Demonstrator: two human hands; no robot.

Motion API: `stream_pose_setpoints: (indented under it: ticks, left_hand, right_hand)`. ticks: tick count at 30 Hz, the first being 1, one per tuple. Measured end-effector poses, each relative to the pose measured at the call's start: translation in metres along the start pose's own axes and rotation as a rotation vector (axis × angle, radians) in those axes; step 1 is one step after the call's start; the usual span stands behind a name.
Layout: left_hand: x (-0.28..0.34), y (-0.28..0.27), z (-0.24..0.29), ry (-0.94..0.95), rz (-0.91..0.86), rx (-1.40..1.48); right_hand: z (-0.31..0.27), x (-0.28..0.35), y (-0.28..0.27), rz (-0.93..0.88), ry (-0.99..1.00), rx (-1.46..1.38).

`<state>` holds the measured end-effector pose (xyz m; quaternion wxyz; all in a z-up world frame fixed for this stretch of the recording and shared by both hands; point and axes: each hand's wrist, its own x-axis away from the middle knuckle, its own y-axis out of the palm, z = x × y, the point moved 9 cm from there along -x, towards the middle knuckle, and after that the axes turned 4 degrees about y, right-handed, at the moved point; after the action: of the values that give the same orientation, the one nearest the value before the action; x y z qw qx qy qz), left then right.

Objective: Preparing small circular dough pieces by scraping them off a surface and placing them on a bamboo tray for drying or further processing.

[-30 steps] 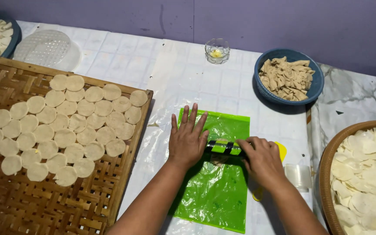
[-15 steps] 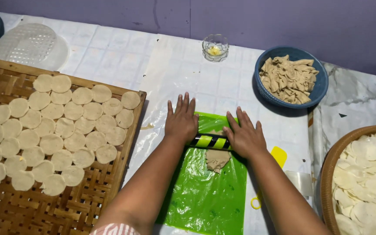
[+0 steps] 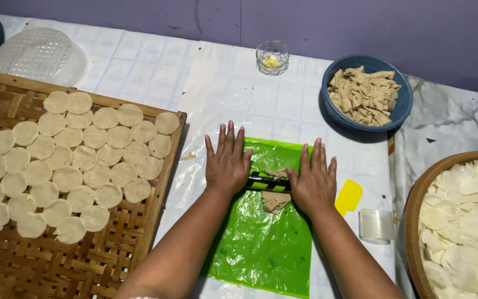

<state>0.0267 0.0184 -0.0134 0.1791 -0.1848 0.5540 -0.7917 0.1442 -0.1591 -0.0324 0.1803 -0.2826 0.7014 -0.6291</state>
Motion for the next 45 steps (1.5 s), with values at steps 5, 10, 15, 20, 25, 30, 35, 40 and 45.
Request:
stream_pose_setpoints:
  ticks: [5,10,15,20,25,30,35,40,45]
  left_hand:
    - [0.024,0.008,-0.005,0.055,0.111,0.092]
    - [0.088,0.006,-0.003,0.397,0.684,0.051]
    - [0.047,0.047,-0.01,0.412,0.341,-0.056]
    - [-0.045,0.031,-0.013,0.343,-0.067,-0.042]
    - [-0.029,-0.027,0.011,0.408,0.008,-0.051]
    - [0.042,0.017,0.014,0.508,0.07,-0.016]
    - [0.091,0.005,0.03,0.466,0.304,0.05]
    - [0.075,0.013,0.026,0.36,0.234,-0.019]
    - [0.011,0.025,0.021,0.203,-0.176,-0.034]
  right_hand:
    - [0.006,0.019,-0.001,0.025,-0.032,-0.136]
    - [0.029,0.06,-0.03,0.525,-0.18,-0.274]
    - [0.012,0.029,0.008,0.005,-0.21,0.116]
    - [0.046,-0.071,0.029,-0.136,-0.069,0.014]
    - [0.037,-0.043,-0.035,-0.111,0.023,-0.09]
    - [0.034,0.035,-0.007,-0.062,-0.052,0.146]
    - [0.022,0.085,0.005,0.303,-0.074,-0.033]
    - [0.021,0.073,0.018,0.237,-0.029,0.039]
    - [0.023,0.011,0.013,-0.148,0.119,-0.047]
